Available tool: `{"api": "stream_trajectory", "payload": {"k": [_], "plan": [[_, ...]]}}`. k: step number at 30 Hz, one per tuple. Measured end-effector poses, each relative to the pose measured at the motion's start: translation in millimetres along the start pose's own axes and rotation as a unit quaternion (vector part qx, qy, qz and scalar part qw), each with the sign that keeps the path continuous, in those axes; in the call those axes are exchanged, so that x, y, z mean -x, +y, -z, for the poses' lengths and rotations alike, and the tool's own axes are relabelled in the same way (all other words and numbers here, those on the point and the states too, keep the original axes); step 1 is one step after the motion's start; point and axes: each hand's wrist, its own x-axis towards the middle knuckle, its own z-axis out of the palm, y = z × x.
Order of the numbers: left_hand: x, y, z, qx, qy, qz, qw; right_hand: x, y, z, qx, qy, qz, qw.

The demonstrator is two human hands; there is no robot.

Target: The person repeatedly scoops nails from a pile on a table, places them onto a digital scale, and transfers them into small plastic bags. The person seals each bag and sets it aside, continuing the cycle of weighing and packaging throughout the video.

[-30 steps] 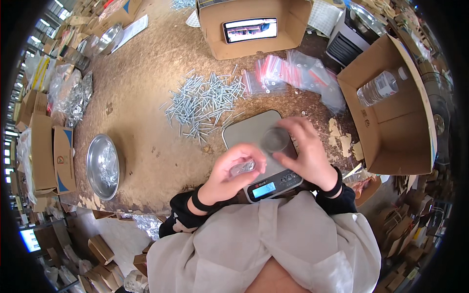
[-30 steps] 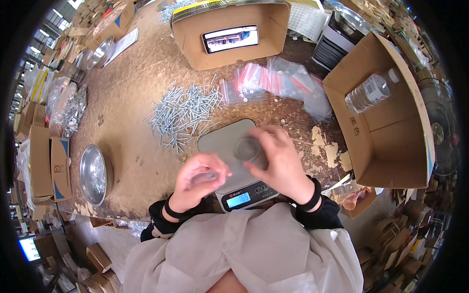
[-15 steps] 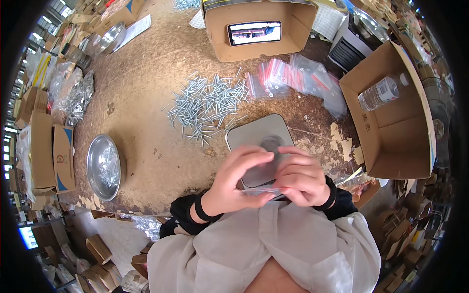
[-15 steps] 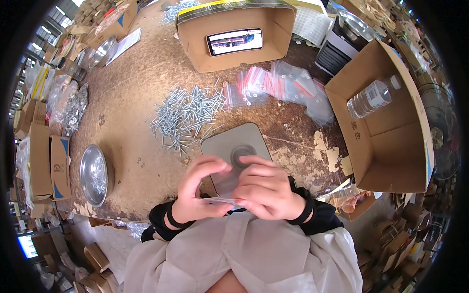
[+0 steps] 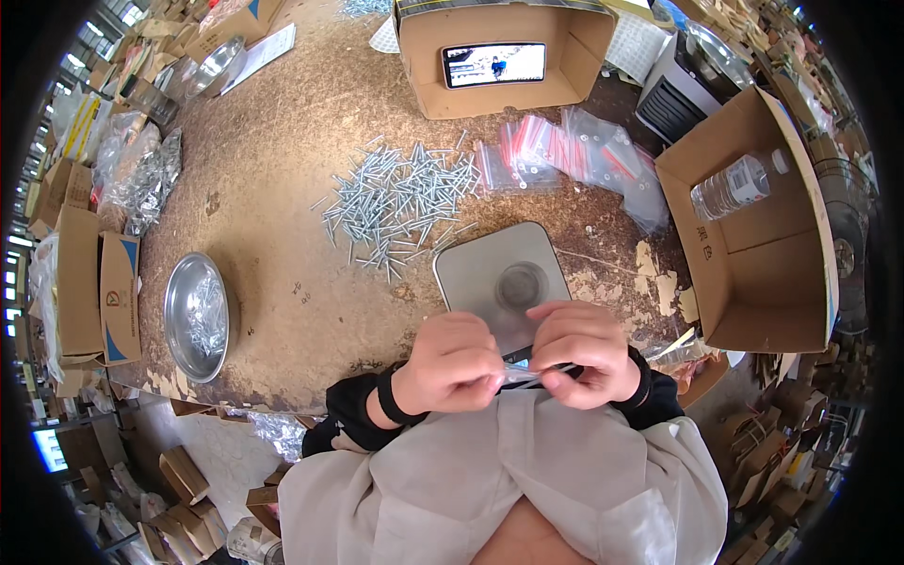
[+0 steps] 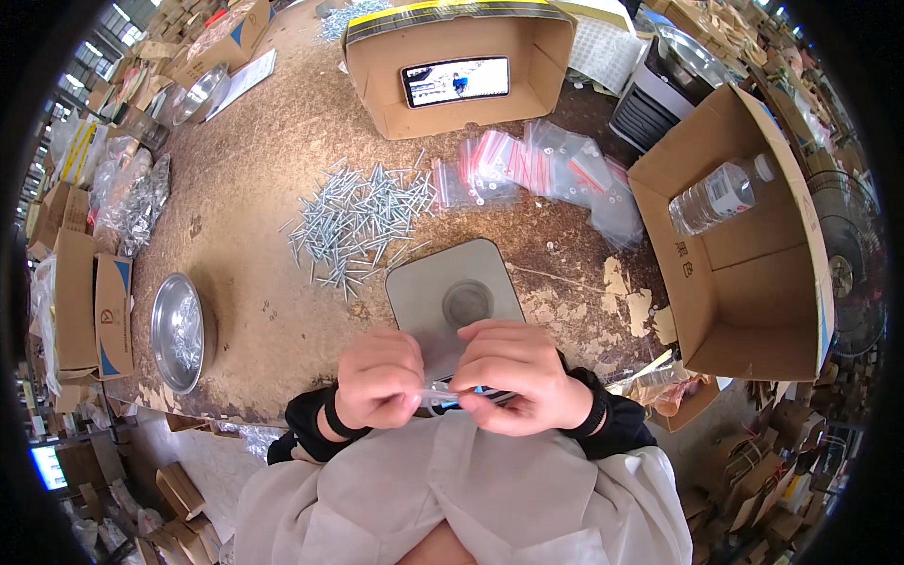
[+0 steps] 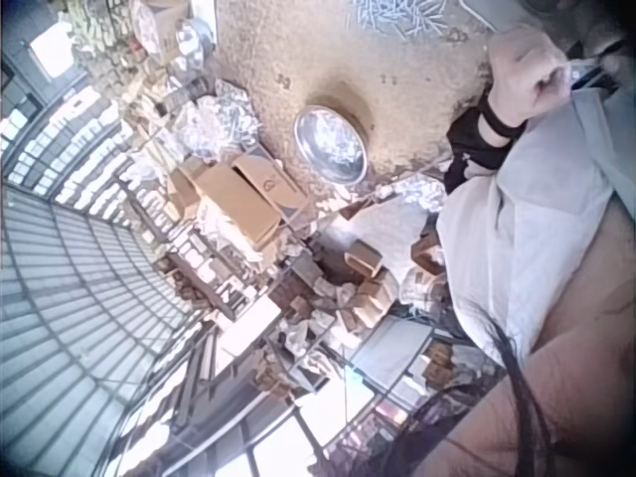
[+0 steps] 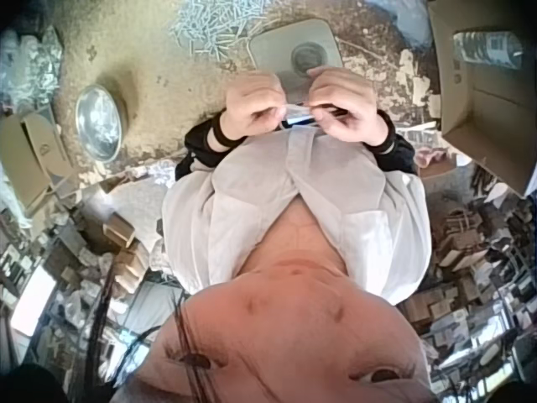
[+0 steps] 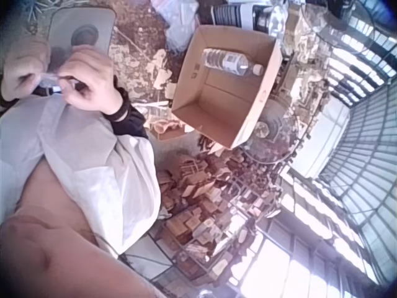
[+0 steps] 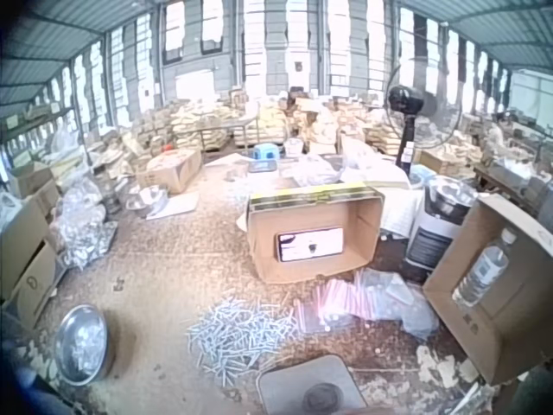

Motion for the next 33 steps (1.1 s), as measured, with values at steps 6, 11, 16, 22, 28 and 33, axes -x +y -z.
{"api": "stream_trajectory", "payload": {"k": [6,11,16,22,28,33], "plan": [[-2.7,6.4,-2.1,-0.041,-0.042,-0.051,0.997,-1.9,-1.3,-10.9,-0.001,-0.031,0.001,1.0],[-1.2,7.0,-5.5,-0.047,-0.04,-0.041,0.997,-3.2,-4.3,-13.1,0.003,-0.03,-0.008,1.0],[0.3,6.8,-5.2,-0.055,-0.036,-0.036,0.997,-3.0,-5.1,-16.1,-0.005,-0.038,-0.038,0.999],[0.3,7.1,-1.5,0.03,-0.026,-0.026,0.999,-3.9,-7.7,-14.8,-0.03,-0.052,-0.019,0.998],[2.1,12.4,18.9,0.06,0.029,0.012,0.998,-4.2,-7.7,-4.7,-0.052,-0.049,-0.006,0.997],[47.1,17.4,19.8,0.005,0.266,0.091,0.96,-2.6,-4.8,1.7,-0.075,-0.062,0.016,0.995]]}}
